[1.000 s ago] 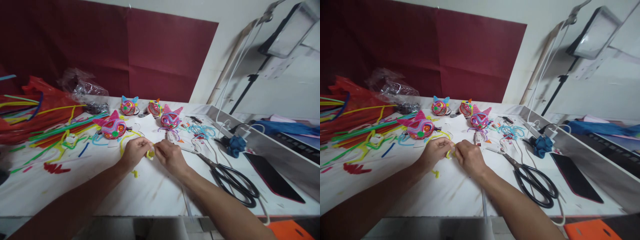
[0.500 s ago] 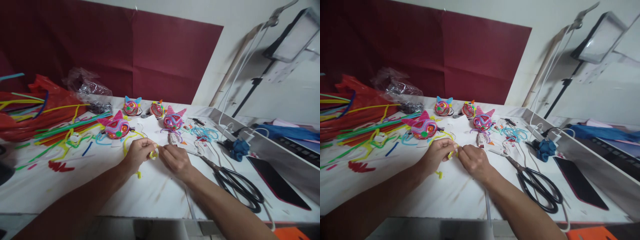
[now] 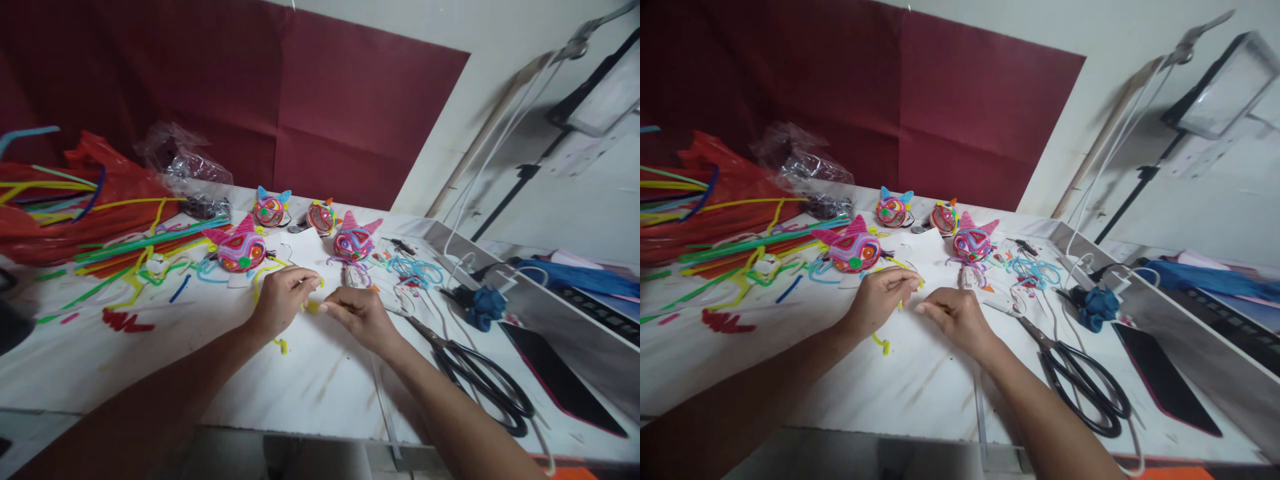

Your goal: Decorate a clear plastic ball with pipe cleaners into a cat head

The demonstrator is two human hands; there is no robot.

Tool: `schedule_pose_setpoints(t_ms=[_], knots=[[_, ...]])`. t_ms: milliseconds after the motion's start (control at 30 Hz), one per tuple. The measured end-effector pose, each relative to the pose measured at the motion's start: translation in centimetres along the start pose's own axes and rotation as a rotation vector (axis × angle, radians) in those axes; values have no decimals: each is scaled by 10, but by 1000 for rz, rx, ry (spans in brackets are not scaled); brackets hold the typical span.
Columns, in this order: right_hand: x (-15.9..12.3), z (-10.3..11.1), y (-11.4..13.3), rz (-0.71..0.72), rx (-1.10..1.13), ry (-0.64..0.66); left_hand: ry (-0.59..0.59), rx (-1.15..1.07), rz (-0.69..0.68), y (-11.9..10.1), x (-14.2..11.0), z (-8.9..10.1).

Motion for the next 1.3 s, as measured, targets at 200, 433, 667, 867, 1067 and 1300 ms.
schedule_pose_setpoints(t_ms=[200,433,667,867,1067,1300], knots=[[6,1,-1,-388,335,-43,-12,246,-286,-1,-4,2],[6,5,3,-341,267,-51,5,379,-427,8,-9,-3],[5,6,7,-235,66,-64,103,461,-409,5,-4,0],[3,-4,6,-271,143,-220,63,125,-40,-2,-3,-3],[3,-15,7,-298,284,-368,88,-315,385,-6,-7,-12],[7,-20,19,-299,467,-417,78,-476,472,-8,-8,-17]])
Point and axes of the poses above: each hand's wrist, its own x-axis towards the middle knuckle, its own z-axis out of the back of the hand, y = z × x, the point moved 1 cm from there along x, towards the middle knuckle
